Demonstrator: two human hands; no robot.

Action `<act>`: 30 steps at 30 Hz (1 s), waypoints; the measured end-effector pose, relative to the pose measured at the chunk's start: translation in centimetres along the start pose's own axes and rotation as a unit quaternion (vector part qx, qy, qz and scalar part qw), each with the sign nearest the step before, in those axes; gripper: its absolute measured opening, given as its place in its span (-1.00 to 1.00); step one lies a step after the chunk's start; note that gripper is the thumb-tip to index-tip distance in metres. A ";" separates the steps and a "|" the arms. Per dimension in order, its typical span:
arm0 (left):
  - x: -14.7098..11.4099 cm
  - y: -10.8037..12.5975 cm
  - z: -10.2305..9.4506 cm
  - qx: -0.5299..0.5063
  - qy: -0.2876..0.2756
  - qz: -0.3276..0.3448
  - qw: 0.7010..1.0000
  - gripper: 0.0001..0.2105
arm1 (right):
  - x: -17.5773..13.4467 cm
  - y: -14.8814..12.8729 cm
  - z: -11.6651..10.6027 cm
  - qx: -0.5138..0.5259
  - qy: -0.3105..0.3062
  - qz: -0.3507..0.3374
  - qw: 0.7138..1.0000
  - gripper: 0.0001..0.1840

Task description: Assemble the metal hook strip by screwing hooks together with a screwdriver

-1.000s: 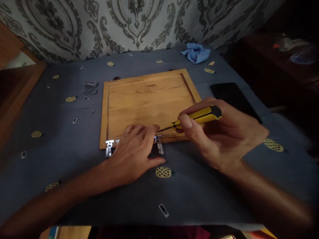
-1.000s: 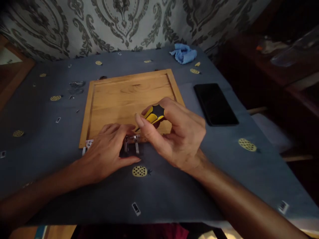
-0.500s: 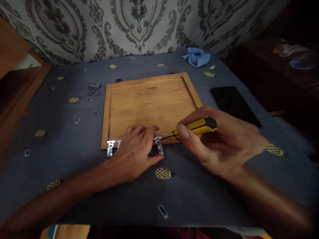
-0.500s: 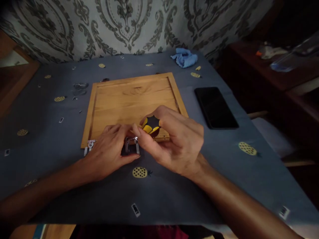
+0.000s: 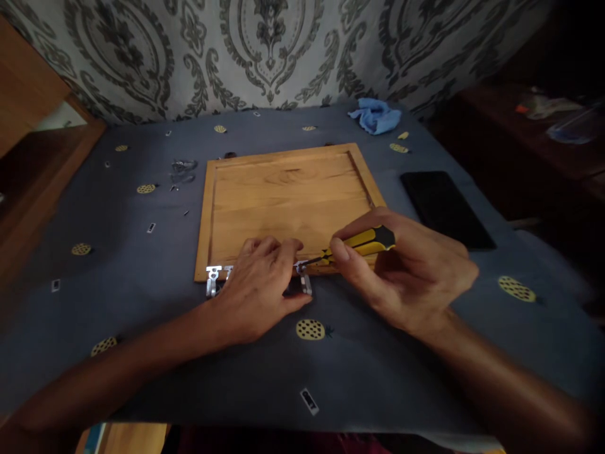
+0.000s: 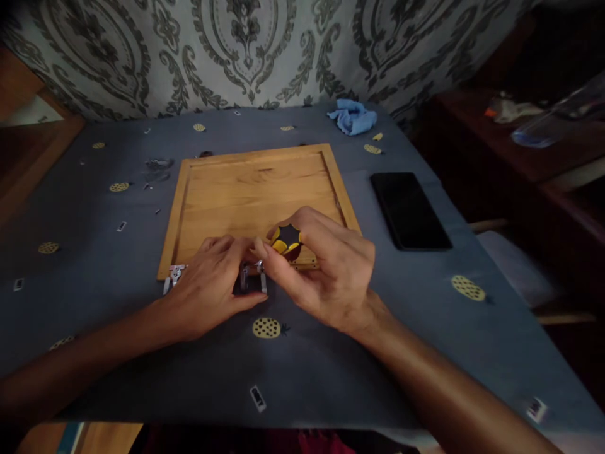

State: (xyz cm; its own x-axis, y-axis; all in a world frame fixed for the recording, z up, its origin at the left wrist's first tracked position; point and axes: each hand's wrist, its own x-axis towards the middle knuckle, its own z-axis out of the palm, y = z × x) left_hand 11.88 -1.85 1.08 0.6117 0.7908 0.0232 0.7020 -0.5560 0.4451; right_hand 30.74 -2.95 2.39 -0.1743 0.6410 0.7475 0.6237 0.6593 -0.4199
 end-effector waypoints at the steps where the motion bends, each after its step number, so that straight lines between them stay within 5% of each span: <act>1: 0.0 0.0 0.0 0.000 -0.001 0.000 1.000 -0.58 | 0.0 0.0 0.0 -0.003 -0.004 0.002 1.000 -0.81; 9: 0.0 -0.1 0.1 0.000 0.001 0.009 1.000 -0.59 | 0.5 0.1 -0.3 -0.015 -0.039 -0.010 0.999 -0.81; 17: 0.0 -0.1 0.1 0.004 0.000 0.012 1.000 -0.61 | 0.6 0.3 -0.3 0.187 -0.081 0.134 0.970 -0.82; 23: -0.1 -0.3 0.3 -0.001 0.012 0.017 1.000 -0.59 | 1.7 0.6 -0.9 0.242 -0.156 0.108 0.952 -0.84; 30: 0.0 0.0 0.2 0.010 0.000 0.003 1.000 -0.58 | 1.5 0.4 -0.6 0.256 -0.150 0.140 0.945 -0.68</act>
State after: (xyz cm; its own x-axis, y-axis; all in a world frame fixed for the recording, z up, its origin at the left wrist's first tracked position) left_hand 11.91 -1.87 0.92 0.6160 0.7874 0.0249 0.7056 -0.5655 0.4270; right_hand 31.19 -2.00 3.66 -0.3130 0.8504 0.4229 0.2403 0.5017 -0.8310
